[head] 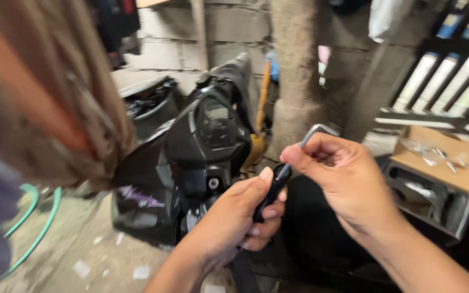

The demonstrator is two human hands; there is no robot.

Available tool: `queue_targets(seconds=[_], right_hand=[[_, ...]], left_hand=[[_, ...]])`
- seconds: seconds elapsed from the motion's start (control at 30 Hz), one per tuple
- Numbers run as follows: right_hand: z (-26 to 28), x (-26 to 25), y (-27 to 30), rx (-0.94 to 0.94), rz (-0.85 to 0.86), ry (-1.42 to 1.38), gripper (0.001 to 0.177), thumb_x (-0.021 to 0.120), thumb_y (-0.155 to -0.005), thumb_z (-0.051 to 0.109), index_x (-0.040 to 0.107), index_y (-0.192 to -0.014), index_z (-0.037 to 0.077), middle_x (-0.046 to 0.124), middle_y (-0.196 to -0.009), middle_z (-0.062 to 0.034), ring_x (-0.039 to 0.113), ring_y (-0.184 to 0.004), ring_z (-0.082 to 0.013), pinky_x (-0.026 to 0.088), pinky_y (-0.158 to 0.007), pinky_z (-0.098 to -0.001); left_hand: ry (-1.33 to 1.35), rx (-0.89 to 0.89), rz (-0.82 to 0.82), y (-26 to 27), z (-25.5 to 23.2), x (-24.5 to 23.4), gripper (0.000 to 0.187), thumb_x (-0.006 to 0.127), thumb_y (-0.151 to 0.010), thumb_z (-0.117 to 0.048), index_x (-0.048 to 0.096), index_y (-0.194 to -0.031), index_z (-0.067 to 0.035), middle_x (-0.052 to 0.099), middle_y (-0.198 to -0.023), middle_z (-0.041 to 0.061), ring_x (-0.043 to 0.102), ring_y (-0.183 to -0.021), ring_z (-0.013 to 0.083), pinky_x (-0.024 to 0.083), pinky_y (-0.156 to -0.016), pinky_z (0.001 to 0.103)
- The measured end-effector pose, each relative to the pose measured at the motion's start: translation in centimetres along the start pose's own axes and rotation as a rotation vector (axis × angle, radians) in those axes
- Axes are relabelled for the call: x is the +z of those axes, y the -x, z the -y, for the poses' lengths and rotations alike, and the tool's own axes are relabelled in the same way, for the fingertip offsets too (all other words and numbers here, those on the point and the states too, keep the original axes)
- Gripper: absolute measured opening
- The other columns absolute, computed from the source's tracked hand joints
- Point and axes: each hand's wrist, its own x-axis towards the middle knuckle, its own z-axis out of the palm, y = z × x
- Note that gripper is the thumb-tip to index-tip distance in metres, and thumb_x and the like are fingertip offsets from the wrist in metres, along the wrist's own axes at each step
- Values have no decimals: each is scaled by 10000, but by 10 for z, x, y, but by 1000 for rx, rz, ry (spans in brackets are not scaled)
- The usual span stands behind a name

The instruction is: The person assembles a small black plastic component using an Allen key and small metal hardware from a box. They repeatedly insert and tighten a screw into the component while seated on a scooter.

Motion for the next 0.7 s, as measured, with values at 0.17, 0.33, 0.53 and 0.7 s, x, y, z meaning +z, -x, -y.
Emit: queue_targets(seconds=[0.17, 0.33, 0.53, 0.7], right_hand=[[-31, 42, -11, -48, -259, 37, 248, 805, -989, 108, 617, -853, 18, 625, -806, -12, 546, -751, -68, 454, -730, -231], [-31, 90, -17, -3, -356, 161, 202, 670, -977, 180, 728, -1085, 20, 781, -928, -52, 654, -806, -85, 527, -754, -235], [-18, 141, -17, 60, -481, 319, 322, 611, -986, 231, 750, -1106, -34, 811, -998, -59, 639, -859, -72, 481, -784, -232], [-19, 161, 0, 54, -726, 177, 229, 679, -956, 176, 748, -992, -39, 744, -877, -48, 642, -713, -117, 525, -698, -269]], left_hand=[[-57, -110, 154, -20, -20, -55, 402, 425, -1065, -480, 536, -949, -111, 433, -690, -39, 345, -483, 51, 230, -389, 206], [-5, -172, 386, -29, -43, -110, 393, 407, -1089, -462, 527, -969, -107, 439, -716, -41, 336, -500, 44, 239, -406, 202], [-2, -294, 526, -23, -70, -150, 385, 396, -1084, -446, 534, -976, -104, 436, -709, -40, 332, -501, 41, 219, -393, 192], [-11, -349, 668, -30, -71, -150, 399, 404, -1089, -450, 535, -977, -90, 444, -712, -34, 331, -499, 41, 230, -390, 193]])
